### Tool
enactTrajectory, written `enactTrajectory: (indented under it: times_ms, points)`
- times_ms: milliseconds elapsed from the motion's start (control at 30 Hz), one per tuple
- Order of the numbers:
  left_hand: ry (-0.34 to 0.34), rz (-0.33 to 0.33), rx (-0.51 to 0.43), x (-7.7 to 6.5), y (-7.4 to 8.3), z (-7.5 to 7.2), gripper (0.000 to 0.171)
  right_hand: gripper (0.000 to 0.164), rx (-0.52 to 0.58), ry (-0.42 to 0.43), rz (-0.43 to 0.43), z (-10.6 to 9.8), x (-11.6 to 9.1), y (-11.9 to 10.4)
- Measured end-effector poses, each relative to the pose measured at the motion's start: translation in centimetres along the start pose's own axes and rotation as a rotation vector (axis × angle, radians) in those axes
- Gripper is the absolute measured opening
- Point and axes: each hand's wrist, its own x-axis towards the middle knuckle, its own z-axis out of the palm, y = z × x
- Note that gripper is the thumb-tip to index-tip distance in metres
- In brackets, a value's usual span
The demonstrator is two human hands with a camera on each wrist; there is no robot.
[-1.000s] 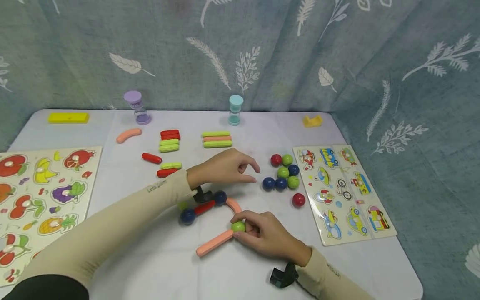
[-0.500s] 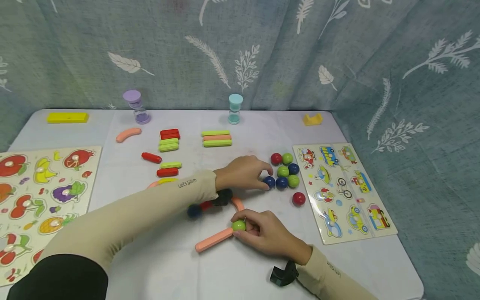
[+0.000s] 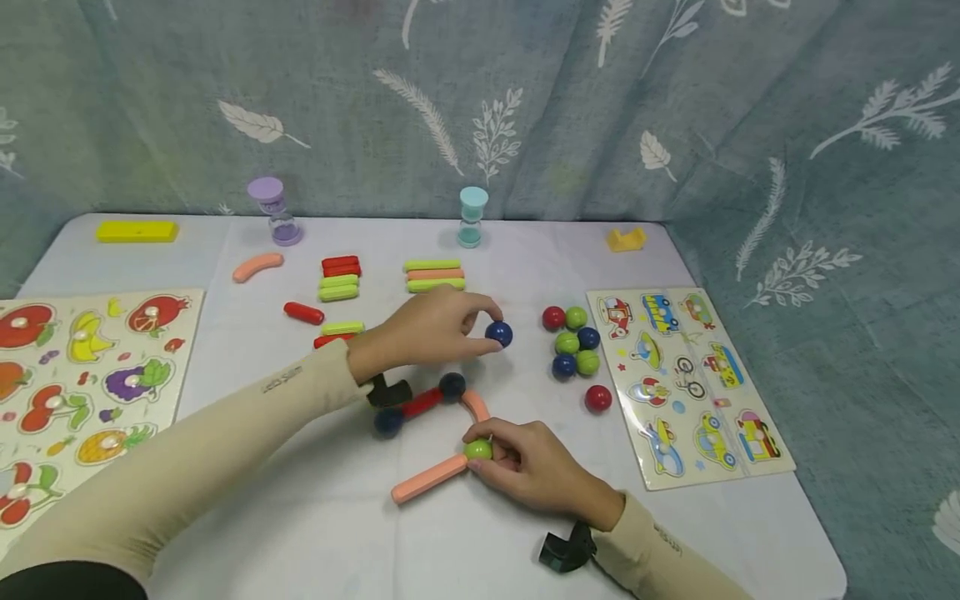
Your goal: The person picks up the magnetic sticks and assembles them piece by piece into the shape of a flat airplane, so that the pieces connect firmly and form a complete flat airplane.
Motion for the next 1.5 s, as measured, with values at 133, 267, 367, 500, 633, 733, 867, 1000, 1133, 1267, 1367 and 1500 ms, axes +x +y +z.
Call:
enactTrajectory:
  times_ms: [133,267,367,500,633,733,867,1000,1133,1267,1367,1500]
  points:
    - [0.097,-0.075,-0.039,-5.3,-0.6,-2.5,0.039,0.021,-0.019,0.012,0.0,0.1,0.1,-0.2]
    - [0.131,-0.18,-0.078,-11.7,-1.0,-2.7,0.041,0.019,-0.04,0.033,-0.024,0.1,0.0,-0.4]
    - [0.122,-0.262,-0.14,-15.7,-0.8,-1.5,0.036,0.019,-0.047,0.05,-0.043,0.2,0.0,-0.5]
    - [0.085,-0.337,-0.212,-19.4,-0.1,0.8,0.032,0.02,-0.047,0.071,-0.05,0.2,0.1,-0.5]
    - [0.026,-0.312,-0.25,-21.0,0.7,3.0,0.031,0.021,-0.033,0.095,-0.041,0.3,-0.1,-0.2]
    - [0.001,-0.27,-0.262,-21.4,1.1,4.3,0.03,0.022,-0.019,0.104,-0.038,0.4,-0.1,0.0]
    - [0.009,-0.265,-0.28,-21.6,1.1,5.2,0.03,0.022,-0.021,0.102,-0.041,0.6,0.0,0.2]
    - [0.003,-0.265,-0.285,-21.7,0.8,5.6,0.031,0.021,-0.026,0.09,-0.029,0.6,0.0,0.1]
    - [-0.001,-0.249,-0.297,-21.7,0.5,5.5,0.035,0.022,-0.024,0.085,-0.028,0.6,0.0,-0.2]
    - [0.091,-0.265,-0.253,-20.9,-0.2,4.4,0.035,0.024,-0.021,0.083,-0.034,0.5,0.0,-0.3]
    - [0.189,-0.291,-0.162,-19.4,-1.1,3.5,0.033,0.026,-0.03,0.084,-0.039,0.3,0.1,-0.3]
    - [0.242,-0.305,-0.041,-17.4,-1.7,3.2,0.037,0.029,-0.033,0.083,-0.047,0.3,0.1,-0.4]
